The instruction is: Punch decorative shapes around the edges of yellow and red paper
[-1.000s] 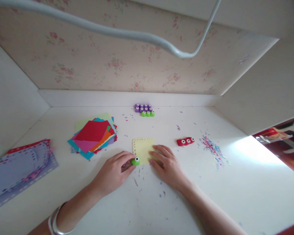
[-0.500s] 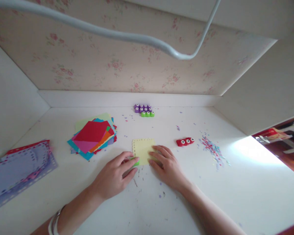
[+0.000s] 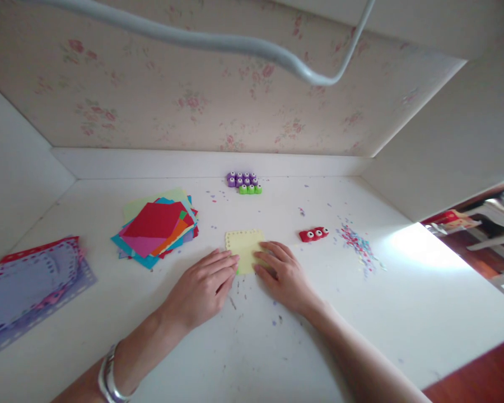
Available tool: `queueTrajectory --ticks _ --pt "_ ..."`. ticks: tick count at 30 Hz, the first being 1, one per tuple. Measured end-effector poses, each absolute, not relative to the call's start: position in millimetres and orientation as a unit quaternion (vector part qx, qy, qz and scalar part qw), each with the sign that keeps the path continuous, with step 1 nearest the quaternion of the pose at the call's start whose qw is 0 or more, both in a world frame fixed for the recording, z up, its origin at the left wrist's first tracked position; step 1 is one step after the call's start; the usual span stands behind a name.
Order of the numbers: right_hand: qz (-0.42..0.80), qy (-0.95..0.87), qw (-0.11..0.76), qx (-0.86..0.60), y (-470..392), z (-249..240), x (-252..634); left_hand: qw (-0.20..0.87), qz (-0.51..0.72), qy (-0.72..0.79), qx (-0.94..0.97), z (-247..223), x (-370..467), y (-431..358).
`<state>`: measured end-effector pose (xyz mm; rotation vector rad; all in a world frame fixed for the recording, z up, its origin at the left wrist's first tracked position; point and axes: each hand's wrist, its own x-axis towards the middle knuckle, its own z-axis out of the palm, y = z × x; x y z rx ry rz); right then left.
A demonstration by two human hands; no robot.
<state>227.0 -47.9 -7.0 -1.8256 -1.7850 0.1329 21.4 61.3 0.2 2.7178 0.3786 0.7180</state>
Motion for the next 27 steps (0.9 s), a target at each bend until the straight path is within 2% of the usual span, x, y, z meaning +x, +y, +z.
queueTrajectory --ticks 6,16,23,27 --pt "0.036 -0.669 0.293 -0.682 -47.5 -6.6 225.8 0.157 0.222 0.137 0.952 4.9 19.3 63.5" --pt "0.033 -0.672 0.294 -0.679 -47.2 -6.7 228.2 0.145 0.269 0.134 0.943 5.0 13.1 61.9" --pt "0.043 -0.676 0.291 -0.676 -47.3 -6.7 231.0 0.198 0.295 0.169 0.919 -5.4 8.2 64.7" --pt "0.048 -0.674 0.296 -0.676 -48.6 -8.2 234.5 0.228 0.319 0.240 0.888 -5.9 5.8 69.2"
